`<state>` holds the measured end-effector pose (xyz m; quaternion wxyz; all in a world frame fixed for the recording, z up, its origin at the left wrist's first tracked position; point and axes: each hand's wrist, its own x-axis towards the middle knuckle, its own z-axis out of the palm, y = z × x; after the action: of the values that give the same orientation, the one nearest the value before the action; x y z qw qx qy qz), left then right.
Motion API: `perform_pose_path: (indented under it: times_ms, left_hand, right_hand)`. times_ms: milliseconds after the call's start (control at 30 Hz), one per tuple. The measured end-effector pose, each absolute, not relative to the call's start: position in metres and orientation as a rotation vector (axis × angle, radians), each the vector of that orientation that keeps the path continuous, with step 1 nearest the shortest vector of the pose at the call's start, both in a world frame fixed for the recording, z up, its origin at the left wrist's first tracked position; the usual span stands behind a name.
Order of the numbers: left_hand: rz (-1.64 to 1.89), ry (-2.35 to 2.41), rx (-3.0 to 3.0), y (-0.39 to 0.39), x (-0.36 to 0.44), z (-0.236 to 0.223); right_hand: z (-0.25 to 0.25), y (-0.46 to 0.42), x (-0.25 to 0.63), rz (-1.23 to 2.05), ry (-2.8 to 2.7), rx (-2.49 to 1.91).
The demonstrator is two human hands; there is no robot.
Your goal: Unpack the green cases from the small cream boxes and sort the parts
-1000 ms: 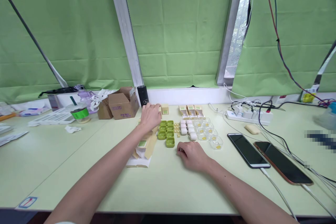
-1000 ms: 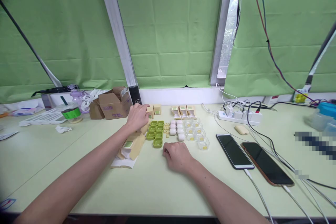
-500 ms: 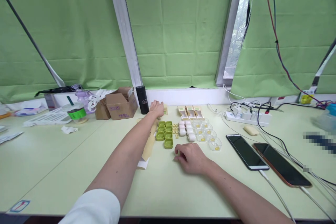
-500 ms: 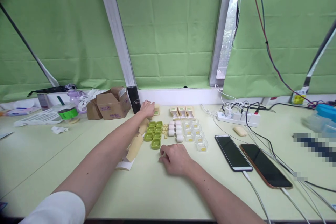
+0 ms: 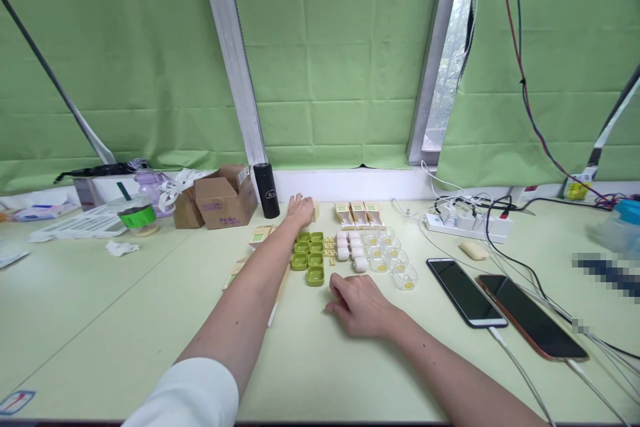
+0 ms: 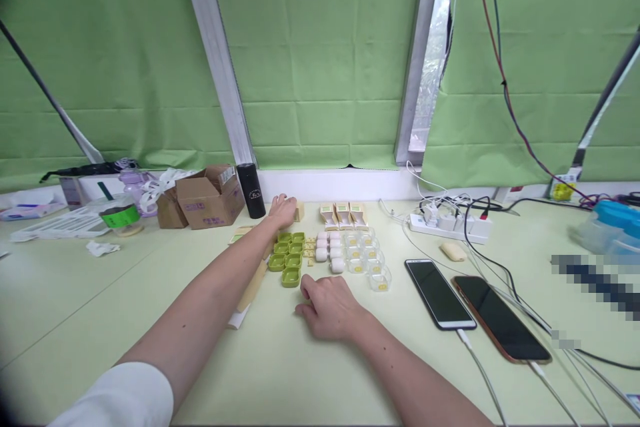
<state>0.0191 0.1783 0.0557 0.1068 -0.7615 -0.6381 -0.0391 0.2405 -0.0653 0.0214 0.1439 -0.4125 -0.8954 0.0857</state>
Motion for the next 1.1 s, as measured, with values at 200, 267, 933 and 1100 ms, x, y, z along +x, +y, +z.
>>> perform_pose_path:
  times_ms: [200,267,933,1100]
  left_hand:
    - [-0.13,-1.888,-2.239,0.174,0.027,0.065]
    - [-0.135,-1.905,-2.236,0.17,0.029,0.07]
    - [-0.662,-1.563,-2.593,-0.041,0.057,0.115]
    - [-0.639,-1.518,-2.7,-0.075,0.062,0.084]
  right_hand:
    - [0.024,-0.068,0.241,0.263,-2.591,-1.16]
    - [0.024,-0.068,0.241,0.275,-2.584,-1.137]
    - [0.056,-0.048,0.295,0.114,-2.195,-1.109]
    - [0.051,-0.049,0.295,0.124,-2.259,-0.969]
